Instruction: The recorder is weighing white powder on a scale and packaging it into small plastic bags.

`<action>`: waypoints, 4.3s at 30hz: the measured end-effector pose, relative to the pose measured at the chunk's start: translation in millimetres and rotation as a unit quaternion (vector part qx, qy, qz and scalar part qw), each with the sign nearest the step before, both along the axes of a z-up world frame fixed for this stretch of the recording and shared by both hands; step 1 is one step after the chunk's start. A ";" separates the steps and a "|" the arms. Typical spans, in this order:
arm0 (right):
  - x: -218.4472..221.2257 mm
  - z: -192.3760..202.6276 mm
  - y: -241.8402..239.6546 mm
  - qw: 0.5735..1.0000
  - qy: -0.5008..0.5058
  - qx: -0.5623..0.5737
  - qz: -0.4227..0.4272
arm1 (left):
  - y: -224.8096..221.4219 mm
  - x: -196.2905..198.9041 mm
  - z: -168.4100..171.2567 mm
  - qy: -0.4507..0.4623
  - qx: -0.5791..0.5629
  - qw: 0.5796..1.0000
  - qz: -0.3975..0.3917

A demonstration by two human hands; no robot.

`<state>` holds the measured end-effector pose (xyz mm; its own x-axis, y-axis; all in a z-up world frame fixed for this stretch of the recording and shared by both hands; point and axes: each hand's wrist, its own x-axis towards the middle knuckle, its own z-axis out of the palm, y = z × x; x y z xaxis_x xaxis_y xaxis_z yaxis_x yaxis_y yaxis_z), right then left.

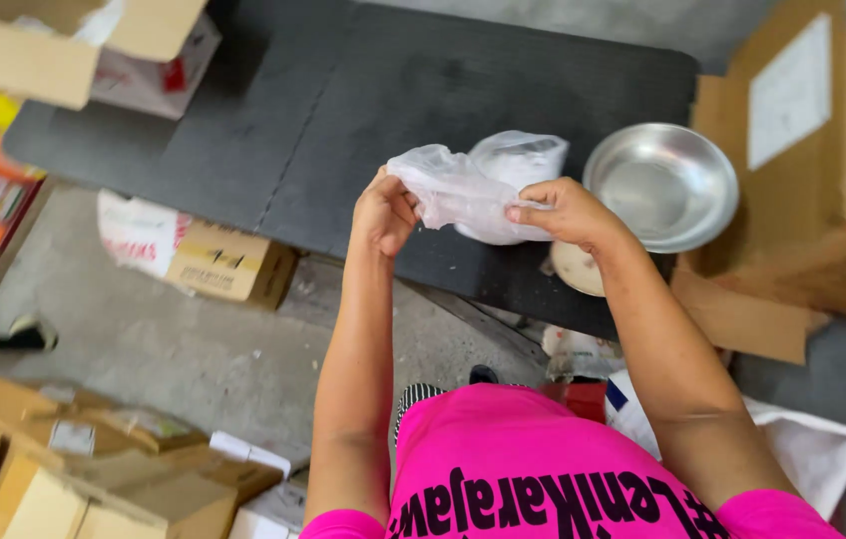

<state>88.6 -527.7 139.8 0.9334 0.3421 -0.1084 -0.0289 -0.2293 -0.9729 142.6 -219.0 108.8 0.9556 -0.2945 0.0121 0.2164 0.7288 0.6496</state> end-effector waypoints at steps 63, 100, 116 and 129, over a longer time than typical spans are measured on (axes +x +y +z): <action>-59.9 -7.1 -60.0 0.765 -0.064 -0.531 -0.359 | -286.5 50.4 7.8 -0.671 0.587 0.441 -0.100; -342.5 35.6 17.8 0.654 -0.109 -0.209 -0.718 | -271.3 -161.3 76.6 -0.689 0.218 0.629 -0.286; -456.2 -158.4 13.5 0.669 0.209 -0.395 -0.594 | -268.1 -264.7 -5.2 -0.716 0.386 0.509 -0.280; -444.0 -130.5 -8.8 0.680 0.222 -0.391 -0.578 | -263.6 -247.5 -2.9 -0.753 0.375 0.467 -0.272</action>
